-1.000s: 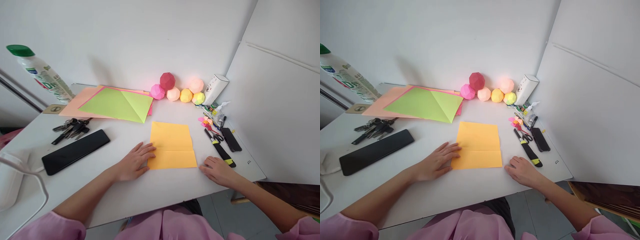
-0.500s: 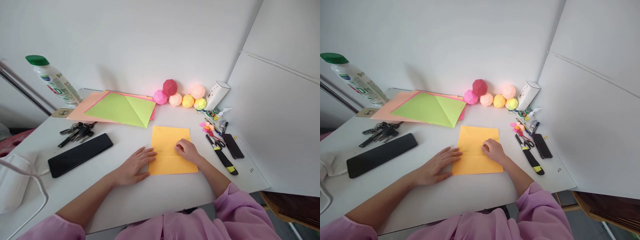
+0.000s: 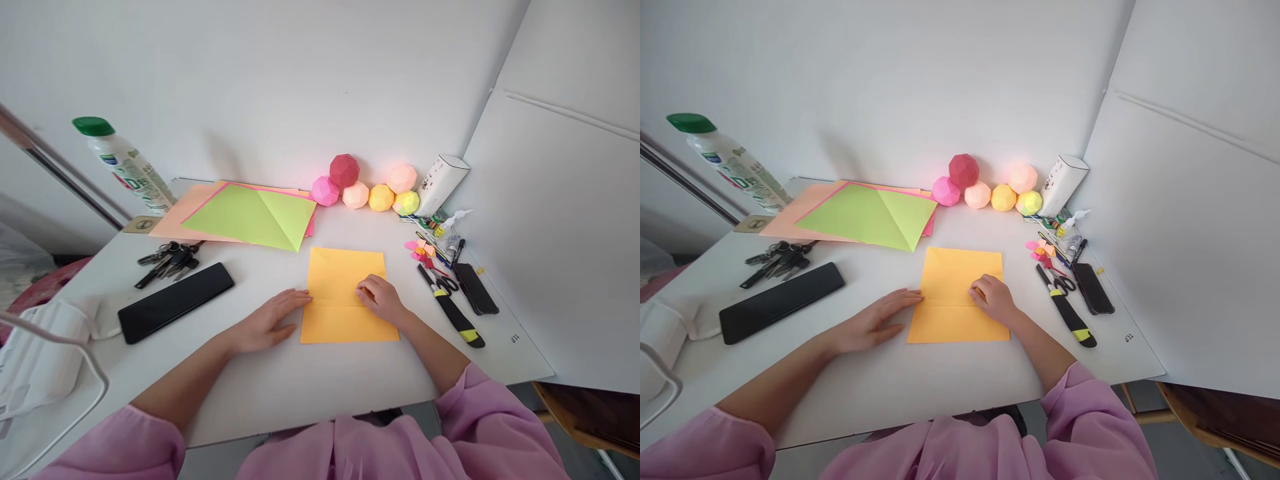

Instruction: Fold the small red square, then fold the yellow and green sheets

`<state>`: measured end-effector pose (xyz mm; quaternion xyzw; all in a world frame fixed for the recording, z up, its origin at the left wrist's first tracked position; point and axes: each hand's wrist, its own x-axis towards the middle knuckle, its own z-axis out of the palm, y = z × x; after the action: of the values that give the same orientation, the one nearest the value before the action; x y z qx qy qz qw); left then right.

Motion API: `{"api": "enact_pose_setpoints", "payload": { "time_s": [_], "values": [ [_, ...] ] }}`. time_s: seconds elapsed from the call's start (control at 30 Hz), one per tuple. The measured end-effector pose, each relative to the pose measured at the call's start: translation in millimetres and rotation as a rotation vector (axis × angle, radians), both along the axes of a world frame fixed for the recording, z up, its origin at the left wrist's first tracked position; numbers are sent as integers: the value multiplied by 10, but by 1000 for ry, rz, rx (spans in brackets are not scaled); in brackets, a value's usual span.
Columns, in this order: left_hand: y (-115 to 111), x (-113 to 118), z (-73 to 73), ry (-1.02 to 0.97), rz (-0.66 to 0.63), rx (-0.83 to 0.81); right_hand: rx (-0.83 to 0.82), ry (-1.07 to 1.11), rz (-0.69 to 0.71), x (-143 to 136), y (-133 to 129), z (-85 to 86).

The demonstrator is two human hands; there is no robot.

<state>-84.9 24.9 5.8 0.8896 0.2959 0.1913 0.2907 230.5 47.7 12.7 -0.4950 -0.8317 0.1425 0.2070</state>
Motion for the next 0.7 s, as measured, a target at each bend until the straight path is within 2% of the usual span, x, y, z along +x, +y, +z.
{"api": "enact_pose_setpoints", "payload": {
  "time_s": [0.27,0.43,0.7],
  "values": [
    [174,38,-87,-285,120,-184,-66,2,39,3,13,73],
    [261,70,-96,-306,188,-170,-121,39,99,80,59,72],
    [291,49,-117,-321,202,-155,-177,53,153,159,104,76]
  ]
}}
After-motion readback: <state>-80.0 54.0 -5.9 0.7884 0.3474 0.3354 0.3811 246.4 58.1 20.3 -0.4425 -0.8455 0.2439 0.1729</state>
